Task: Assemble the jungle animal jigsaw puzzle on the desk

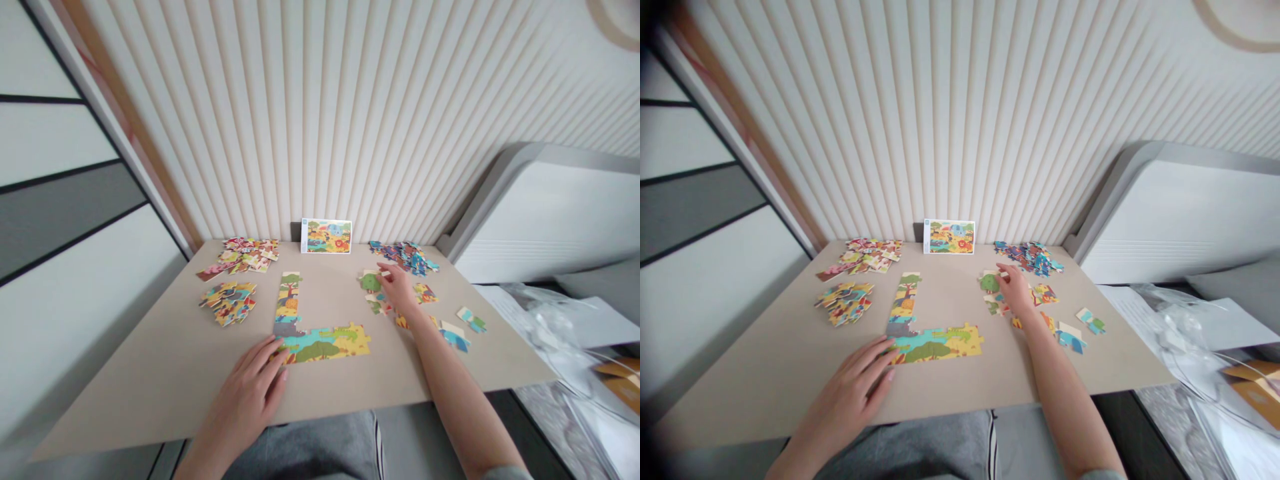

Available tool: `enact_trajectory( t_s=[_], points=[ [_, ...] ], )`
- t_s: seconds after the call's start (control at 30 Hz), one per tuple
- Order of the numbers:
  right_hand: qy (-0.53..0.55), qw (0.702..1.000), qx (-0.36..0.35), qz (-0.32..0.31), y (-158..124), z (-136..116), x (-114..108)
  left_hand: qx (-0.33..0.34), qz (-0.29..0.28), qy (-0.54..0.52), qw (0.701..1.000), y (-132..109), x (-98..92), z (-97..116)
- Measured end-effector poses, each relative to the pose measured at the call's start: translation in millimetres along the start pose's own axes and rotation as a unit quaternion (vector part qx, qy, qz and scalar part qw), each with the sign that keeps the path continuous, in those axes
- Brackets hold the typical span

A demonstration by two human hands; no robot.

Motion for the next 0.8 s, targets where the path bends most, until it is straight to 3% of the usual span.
enact_trajectory(
  t_s=[0.23,0.47,0.8],
  points=[
    [-0.011,1.0,-0.017,-0.011,-4.2,-9.0,5.7,0.005,-0.009,0.009,1.0,-1.8,3.4,-2.3],
    [-0.024,0.994,-0.098,-0.042,-5.8,-24.4,8.7,0.013,-0.006,0.014,1.0,-0.9,2.8,-1.6],
    [-0.089,0.995,0.024,0.048,-4.8,2.9,-29.3,0.008,-0.005,0.004,1.0,-2.5,6.2,-4.6]
  ],
)
Point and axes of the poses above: each hand's wrist, its own y-axis towards the middle knuckle, its own x-axis out of the palm, z = x × y, the point moved 6 cm from there along y, towards the middle knuckle, and after that the axes turned 4 degrees about -z, right-handed, at the moved point
